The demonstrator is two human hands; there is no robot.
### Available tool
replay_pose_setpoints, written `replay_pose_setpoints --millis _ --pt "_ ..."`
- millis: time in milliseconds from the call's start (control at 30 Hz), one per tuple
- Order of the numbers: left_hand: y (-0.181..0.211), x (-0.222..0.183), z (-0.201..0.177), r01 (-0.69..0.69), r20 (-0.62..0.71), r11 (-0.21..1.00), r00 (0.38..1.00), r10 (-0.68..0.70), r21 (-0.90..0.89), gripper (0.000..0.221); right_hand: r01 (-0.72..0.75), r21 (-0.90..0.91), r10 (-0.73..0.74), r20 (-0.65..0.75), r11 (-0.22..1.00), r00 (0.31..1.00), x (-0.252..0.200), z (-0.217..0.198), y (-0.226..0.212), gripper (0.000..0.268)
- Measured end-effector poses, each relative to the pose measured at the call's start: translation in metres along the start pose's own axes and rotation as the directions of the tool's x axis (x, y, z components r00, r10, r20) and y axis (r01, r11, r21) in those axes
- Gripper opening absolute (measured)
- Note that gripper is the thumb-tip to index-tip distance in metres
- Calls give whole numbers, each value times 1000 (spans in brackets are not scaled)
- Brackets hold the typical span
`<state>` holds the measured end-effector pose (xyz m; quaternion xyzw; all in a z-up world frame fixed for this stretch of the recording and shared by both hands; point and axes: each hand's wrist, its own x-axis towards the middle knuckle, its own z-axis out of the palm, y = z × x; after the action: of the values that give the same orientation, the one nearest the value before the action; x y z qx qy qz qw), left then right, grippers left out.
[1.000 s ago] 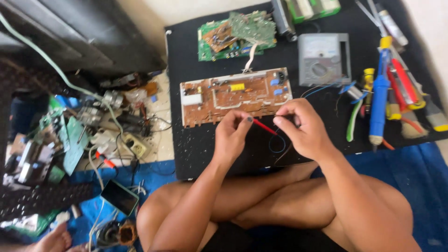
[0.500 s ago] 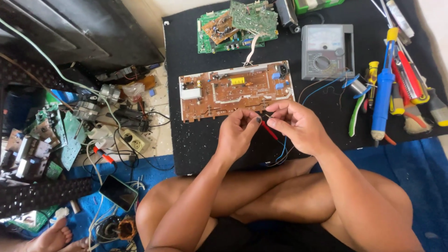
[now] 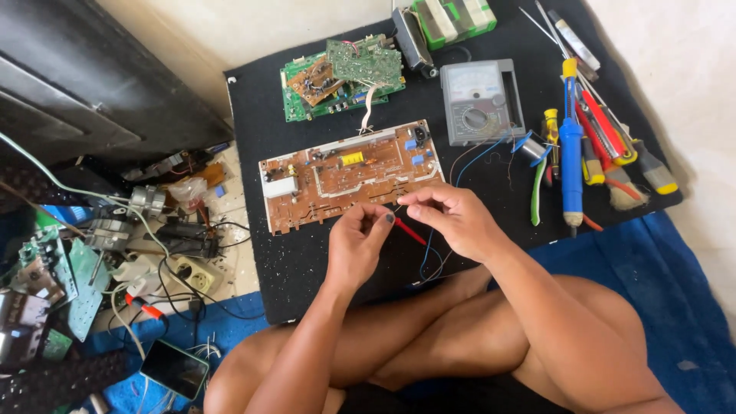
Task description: Inspecting a circuit board, testing it with a multimeter, and soldering components to perform a repair.
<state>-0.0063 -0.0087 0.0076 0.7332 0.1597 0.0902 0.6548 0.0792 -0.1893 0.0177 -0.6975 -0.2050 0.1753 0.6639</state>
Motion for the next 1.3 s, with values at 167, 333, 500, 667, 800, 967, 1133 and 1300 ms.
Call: replay_pose_setpoints --millis 167,333,500,667,800,967,1133,1300 --pt "4 -1 -2 -4 -6 1000 1000 4 -1 14 -3 12 3 -2 1000 1000 1 0 -2 18" --pt "2 0 -2 -21 -12 1000 1000 21 6 13 -22 74 23 -17 997 1000 2 1 -4 17" --pt "1 1 -3 -24 -10 1000 1000 24 7 13 -52 118 53 1 992 999 6 0 0 16" --pt "5 1 -2 -11 -19 999 1000 12 37 12 -69 181 76 -32 981 997 6 1 1 16" --pt "3 1 -2 -7 -17 998 1000 8 59 10 -74 205 85 -45 976 995 7 -1 4 15" --pt "2 3 -7 4 -38 999 999 -2 51 9 -45 230 66 -82 972 994 13 -14 4 18" --pt "-1 5 -11 18 -67 1000 998 -17 10 10 -1 242 27 -104 970 994 16 -24 9 18" --pt "-2 5 -8 22 -66 1000 998 -22 -1 9 -6 248 17 -42 969 999 12 -10 10 25"
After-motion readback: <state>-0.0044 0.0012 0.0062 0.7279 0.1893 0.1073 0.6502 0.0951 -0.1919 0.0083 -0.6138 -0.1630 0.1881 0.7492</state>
